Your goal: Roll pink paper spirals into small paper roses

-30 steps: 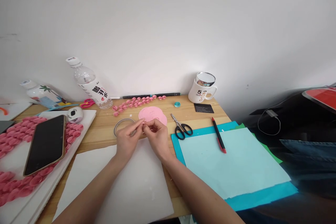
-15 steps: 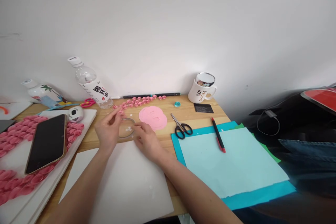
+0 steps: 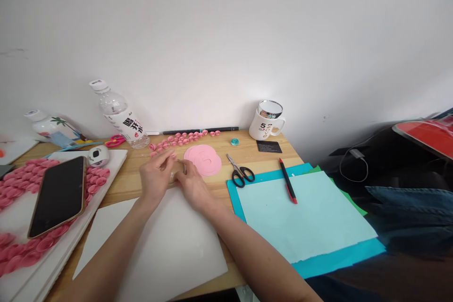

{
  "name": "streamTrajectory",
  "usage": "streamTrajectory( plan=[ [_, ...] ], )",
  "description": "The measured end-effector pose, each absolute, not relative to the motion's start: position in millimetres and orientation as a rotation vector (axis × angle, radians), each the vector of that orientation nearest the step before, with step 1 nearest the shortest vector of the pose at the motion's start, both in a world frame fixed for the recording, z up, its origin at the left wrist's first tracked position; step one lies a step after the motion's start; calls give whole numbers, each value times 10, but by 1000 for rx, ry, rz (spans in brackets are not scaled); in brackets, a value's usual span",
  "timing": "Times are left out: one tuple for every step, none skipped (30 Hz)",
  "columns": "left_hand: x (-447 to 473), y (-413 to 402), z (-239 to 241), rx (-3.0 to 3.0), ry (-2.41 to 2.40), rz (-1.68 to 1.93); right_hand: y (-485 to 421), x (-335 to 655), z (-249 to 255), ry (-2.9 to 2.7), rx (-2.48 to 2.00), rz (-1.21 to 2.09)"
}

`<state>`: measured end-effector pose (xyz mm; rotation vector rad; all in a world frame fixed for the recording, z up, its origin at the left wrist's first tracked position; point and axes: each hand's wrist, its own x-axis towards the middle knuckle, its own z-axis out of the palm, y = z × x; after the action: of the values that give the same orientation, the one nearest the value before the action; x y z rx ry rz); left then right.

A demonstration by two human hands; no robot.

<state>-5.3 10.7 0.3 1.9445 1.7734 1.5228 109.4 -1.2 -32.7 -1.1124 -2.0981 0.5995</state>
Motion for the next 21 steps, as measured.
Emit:
streamTrajectory(
  plan=[
    [-61,102,-8,1982,1795,1485,-12,1094,-330,-2070,-1133,601],
    [-68,96,-20,2021,1815,1446,-10,1096,-330,-2045,-1154,597],
    [-74,91,-35,2062,1834,1411,-8,1099,-329,-2024,-1173,591],
    [-79,87,-52,2102,1843,1383,-4,1103,-325,-2001,-1184,587],
    [-82,85,-70,2139,1839,1367,2,1109,-321,-1971,-1183,591],
    [-85,84,-89,2172,1817,1366,7,1115,-316,-1930,-1172,606],
    [-85,84,-106,2195,1776,1381,13,1122,-311,-1881,-1152,632],
    [-85,86,-121,2202,1731,1417,16,1129,-306,-1824,-1127,664],
    [-82,87,-133,2194,1691,1465,18,1135,-302,-1765,-1101,700],
    [-78,89,-141,2172,1667,1527,16,1140,-300,-1700,-1075,741],
    [-73,89,-144,2136,1663,1596,13,1145,-298,-1629,-1050,783],
    [-67,89,-142,2096,1672,1665,8,1148,-297,-1554,-1028,825],
    [-61,88,-136,2054,1688,1729,3,1150,-297,-1481,-1007,871],
    [-54,85,-128,2013,1703,1779,-2,1153,-298,-1421,-991,922],
    [-49,82,-118,1972,1718,1814,-5,1157,-297,-1377,-985,971],
    [-43,77,-107,1935,1729,1832,-6,1161,-296,-1348,-993,1012],
    [-38,72,-99,1902,1738,1840,-5,1167,-293,-1329,-1012,1038],
    [-34,66,-93,1873,1747,1843,-3,1174,-287,-1311,-1033,1052],
    [-29,59,-90,1849,1755,1841,0,1182,-280,-1295,-1050,1058],
    [-24,52,-90,1836,1758,1838,2,1189,-271,-1276,-1058,1059],
    [-20,46,-93,1830,1751,1832,4,1196,-261,-1256,-1057,1064]
  ],
)
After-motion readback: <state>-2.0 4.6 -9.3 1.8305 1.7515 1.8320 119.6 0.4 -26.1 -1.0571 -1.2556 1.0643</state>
